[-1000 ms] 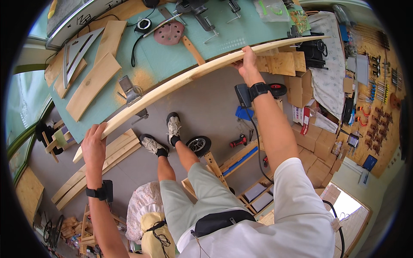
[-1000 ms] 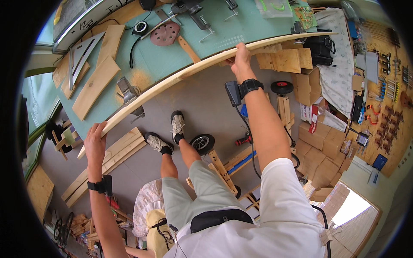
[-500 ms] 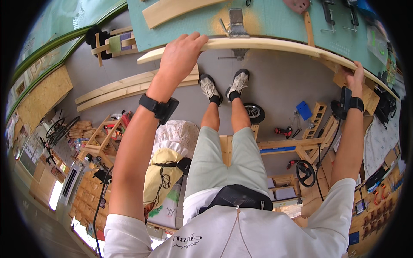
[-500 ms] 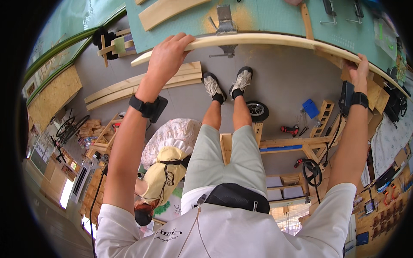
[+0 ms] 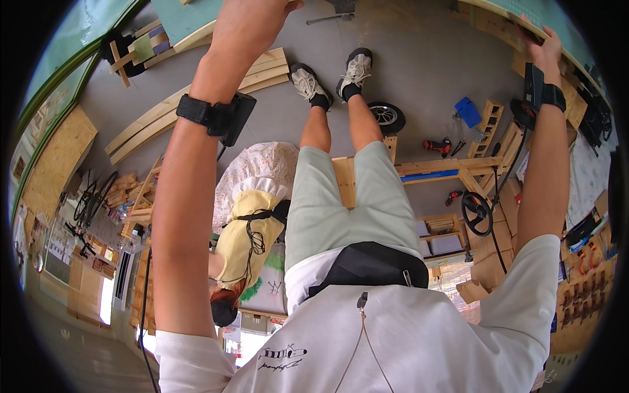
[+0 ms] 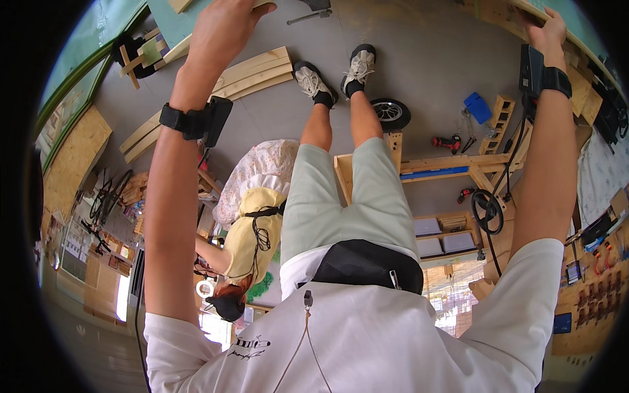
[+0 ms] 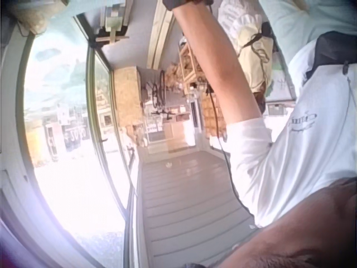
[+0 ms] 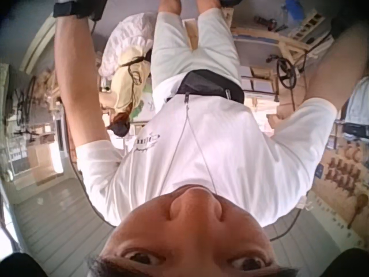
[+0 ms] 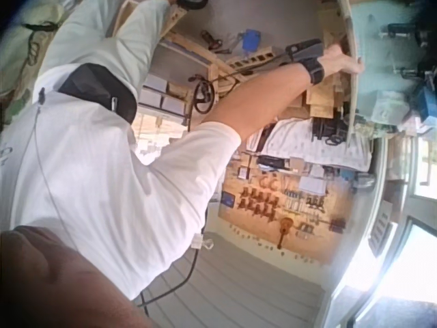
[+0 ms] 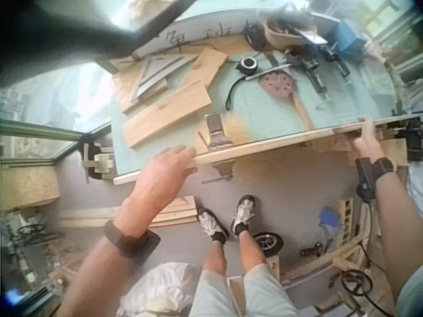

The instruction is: The person prepares wooden planks for assembly by first using a file on the edge of a smaller block. The person then measures a long wooden plank with a tape measure, marks a location with a pencil, uses a speed square to draw a straight cut line, and finally files the end of the long plank.

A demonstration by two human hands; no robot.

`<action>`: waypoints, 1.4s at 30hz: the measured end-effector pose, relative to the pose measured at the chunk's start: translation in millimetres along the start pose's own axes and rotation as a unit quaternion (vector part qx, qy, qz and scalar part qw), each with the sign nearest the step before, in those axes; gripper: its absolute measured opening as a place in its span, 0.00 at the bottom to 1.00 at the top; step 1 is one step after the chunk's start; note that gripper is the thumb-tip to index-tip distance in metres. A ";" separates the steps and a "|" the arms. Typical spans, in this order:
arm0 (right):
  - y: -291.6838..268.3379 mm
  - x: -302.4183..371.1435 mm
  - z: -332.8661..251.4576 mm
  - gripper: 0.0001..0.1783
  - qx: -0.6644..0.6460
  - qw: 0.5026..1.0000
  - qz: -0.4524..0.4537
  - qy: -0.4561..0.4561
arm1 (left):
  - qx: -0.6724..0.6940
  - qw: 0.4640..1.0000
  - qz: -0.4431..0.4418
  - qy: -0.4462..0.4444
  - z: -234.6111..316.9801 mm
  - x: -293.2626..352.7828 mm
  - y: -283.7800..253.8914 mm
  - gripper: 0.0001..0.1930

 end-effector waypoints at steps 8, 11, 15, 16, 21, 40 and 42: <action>47.2 25.9 35.9 0.30 -0.020 0.999 0.032 -0.029 | -0.009 0.999 -0.015 -0.047 -2.6 7.5 -7.4 0.09; 33.9 18.7 36.4 0.31 -0.042 0.997 0.057 -0.035 | -0.011 0.999 -0.022 -0.045 -0.9 9.7 -12.4 0.10; 30.1 13.2 37.9 0.27 0.003 0.996 0.067 -0.057 | -0.045 0.997 -0.046 -0.030 -4.9 9.5 -6.2 0.14; 42.6 16.1 47.1 0.26 -0.004 0.997 0.056 -0.046 | -0.065 0.997 -0.034 -0.029 -6.1 13.6 -7.7 0.11; 62.7 44.2 61.6 0.25 -0.040 0.991 0.106 -0.075 | -0.083 0.994 -0.030 -0.058 -14.3 22.0 -3.9 0.08; 291.9 268.4 361.9 0.07 -0.196 0.934 -0.169 0.246 | -0.051 0.998 -0.021 -0.038 -22.8 19.9 -8.2 0.10; 277.2 261.7 343.0 0.08 -0.225 0.934 -0.156 0.227 | -0.047 0.998 -0.022 -0.041 -24.0 20.5 -8.3 0.10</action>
Point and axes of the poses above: each hand's wrist, its own x-axis away from the middle knuckle, its own y-axis out of the palm, z = x × y, the point moved 7 cm from there along -x, towards the middle knuckle, and after that the axes turned 10 degrees about y, right-handed, at the moved point
